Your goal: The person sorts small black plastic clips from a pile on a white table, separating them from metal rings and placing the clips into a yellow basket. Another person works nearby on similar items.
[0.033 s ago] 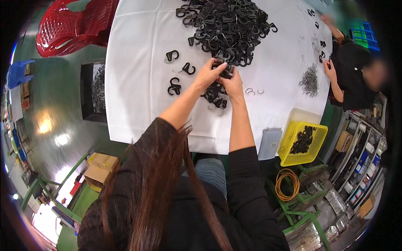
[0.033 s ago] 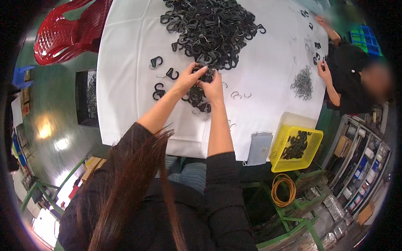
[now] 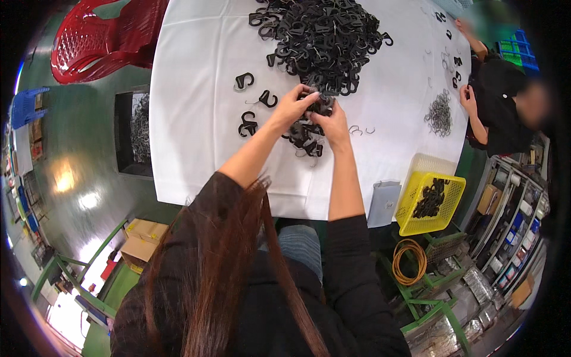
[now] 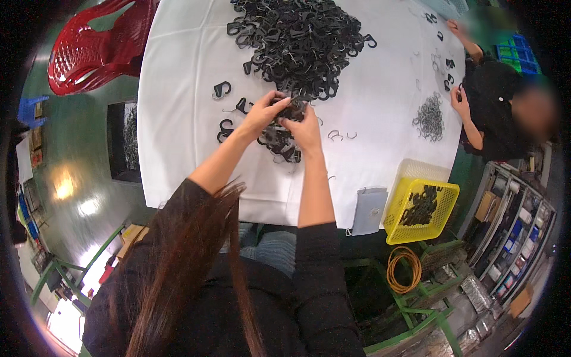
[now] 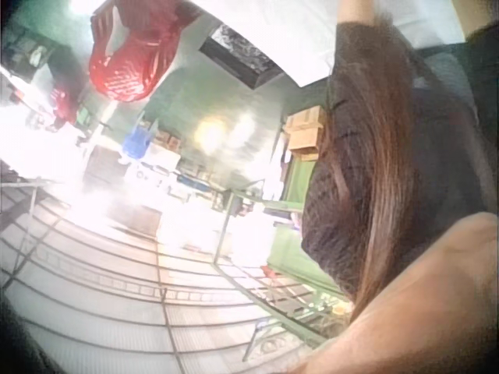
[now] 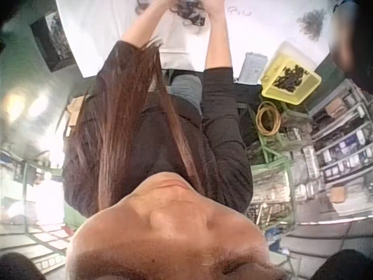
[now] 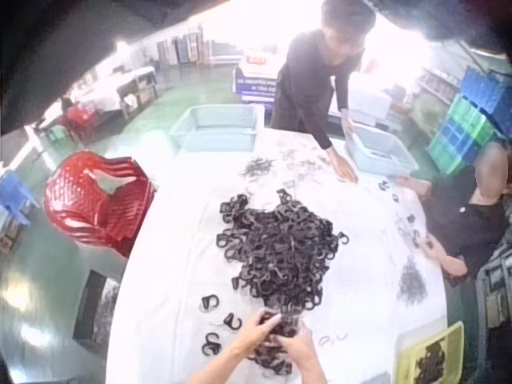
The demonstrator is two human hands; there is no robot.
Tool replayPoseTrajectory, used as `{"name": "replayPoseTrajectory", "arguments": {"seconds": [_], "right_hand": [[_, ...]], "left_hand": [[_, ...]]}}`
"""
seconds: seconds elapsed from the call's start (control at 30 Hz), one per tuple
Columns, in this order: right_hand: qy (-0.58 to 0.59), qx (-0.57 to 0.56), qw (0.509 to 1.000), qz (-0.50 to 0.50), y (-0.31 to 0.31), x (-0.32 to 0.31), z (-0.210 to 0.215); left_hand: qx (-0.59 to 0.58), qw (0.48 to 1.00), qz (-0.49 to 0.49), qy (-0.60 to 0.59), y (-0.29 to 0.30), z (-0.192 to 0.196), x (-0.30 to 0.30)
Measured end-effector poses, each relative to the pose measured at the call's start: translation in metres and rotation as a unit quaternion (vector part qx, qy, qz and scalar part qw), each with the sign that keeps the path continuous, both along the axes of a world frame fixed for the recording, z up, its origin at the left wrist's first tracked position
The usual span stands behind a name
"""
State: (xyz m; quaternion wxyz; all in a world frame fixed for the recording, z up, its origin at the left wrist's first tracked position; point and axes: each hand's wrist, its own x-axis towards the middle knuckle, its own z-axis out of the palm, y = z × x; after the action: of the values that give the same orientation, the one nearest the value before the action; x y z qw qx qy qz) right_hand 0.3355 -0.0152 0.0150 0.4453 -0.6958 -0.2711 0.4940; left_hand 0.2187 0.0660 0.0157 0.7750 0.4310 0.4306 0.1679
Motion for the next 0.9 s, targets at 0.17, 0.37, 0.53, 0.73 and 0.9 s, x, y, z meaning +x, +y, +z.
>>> {"name": "replayPoseTrajectory", "arguments": {"seconds": [0.17,0.37,0.53,0.73,0.9], "right_hand": [[0.143,-0.051,0.985,-0.08,-0.057,0.024,0.037],[0.171,-0.09,0.971,-0.137,-0.1,0.052,0.034],[0.038,-0.074,0.989,-0.119,-0.121,0.065,0.026],[0.111,-0.09,0.974,-0.177,-0.143,0.077,0.03],[0.147,-0.07,0.961,-0.225,-0.159,0.087,0.022]], "left_hand": [[0.033,0.995,-0.092,0.024,-0.001,0.024,-0.044],[-0.017,0.996,-0.081,0.036,0.006,0.012,-0.077],[0.398,0.852,-0.098,0.326,-0.008,0.0,-0.077],[0.542,0.774,-0.048,0.322,-0.043,-0.008,0.012],[0.558,0.75,-0.127,0.333,-0.05,-0.019,0.05]]}}
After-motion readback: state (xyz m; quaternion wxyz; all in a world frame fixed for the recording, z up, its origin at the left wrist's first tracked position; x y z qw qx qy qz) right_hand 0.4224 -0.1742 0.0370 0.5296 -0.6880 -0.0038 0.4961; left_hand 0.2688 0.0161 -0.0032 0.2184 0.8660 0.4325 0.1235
